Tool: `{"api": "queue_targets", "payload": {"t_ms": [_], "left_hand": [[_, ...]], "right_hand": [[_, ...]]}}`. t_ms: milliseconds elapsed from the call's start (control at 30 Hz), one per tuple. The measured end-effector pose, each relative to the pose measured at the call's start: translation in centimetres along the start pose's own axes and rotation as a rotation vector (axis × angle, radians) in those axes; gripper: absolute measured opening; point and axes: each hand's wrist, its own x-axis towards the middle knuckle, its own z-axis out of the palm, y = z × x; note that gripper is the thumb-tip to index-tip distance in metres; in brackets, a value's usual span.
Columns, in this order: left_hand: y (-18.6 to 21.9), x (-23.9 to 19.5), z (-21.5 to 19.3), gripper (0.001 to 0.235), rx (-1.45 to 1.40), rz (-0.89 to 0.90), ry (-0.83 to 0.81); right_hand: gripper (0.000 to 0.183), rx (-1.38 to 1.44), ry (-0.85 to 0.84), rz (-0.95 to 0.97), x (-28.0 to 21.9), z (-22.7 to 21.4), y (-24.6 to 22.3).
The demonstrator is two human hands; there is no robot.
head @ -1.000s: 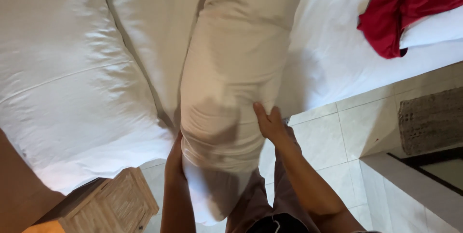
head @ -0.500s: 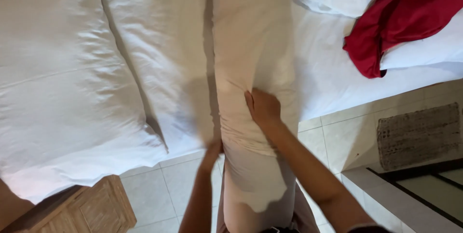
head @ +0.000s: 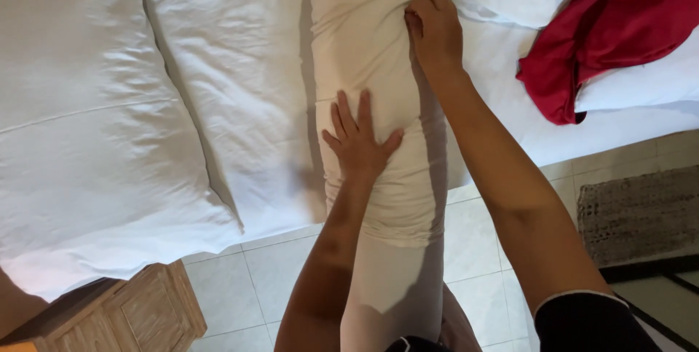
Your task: The person is stuffing a long bolster pillow into its white pillowcase on a bed.
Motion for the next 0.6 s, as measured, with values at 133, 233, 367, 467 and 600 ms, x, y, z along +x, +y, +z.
{"api": "queue_targets", "payload": {"t_ms": [133,233,367,467,600], "left_hand": [[-0.1,0.2,0.9,0.109,0.044,0.007,0.031],[-0.2,0.4,1.1,0.109,0.041,-0.019,0.004],[-0.2,0.5,1.0,0.109,0.033,-0.038,0.032],[-0.7,-0.1,0.7,0.106,0.018,-0.034,0.109],[-1.1,-0.2,0.3,0.099,-0.024,-0.042,0.199]], "right_hand": [[0.011,-0.201,-0.052,-0.080,0.5,-1.4,0.8],[0.007,0.055,-0.163,-0.094,0.5,-3.2,0.3],[0.020,-0.034,-0.108,-0.289,1.1,-2.5,0.7],[0.012,-0.087,-0.142,-0.318,1.1,-2.5,0.4],[0.005,0.033,-0.162,-0.338,-1.3,-5.2,-1.1]]}}
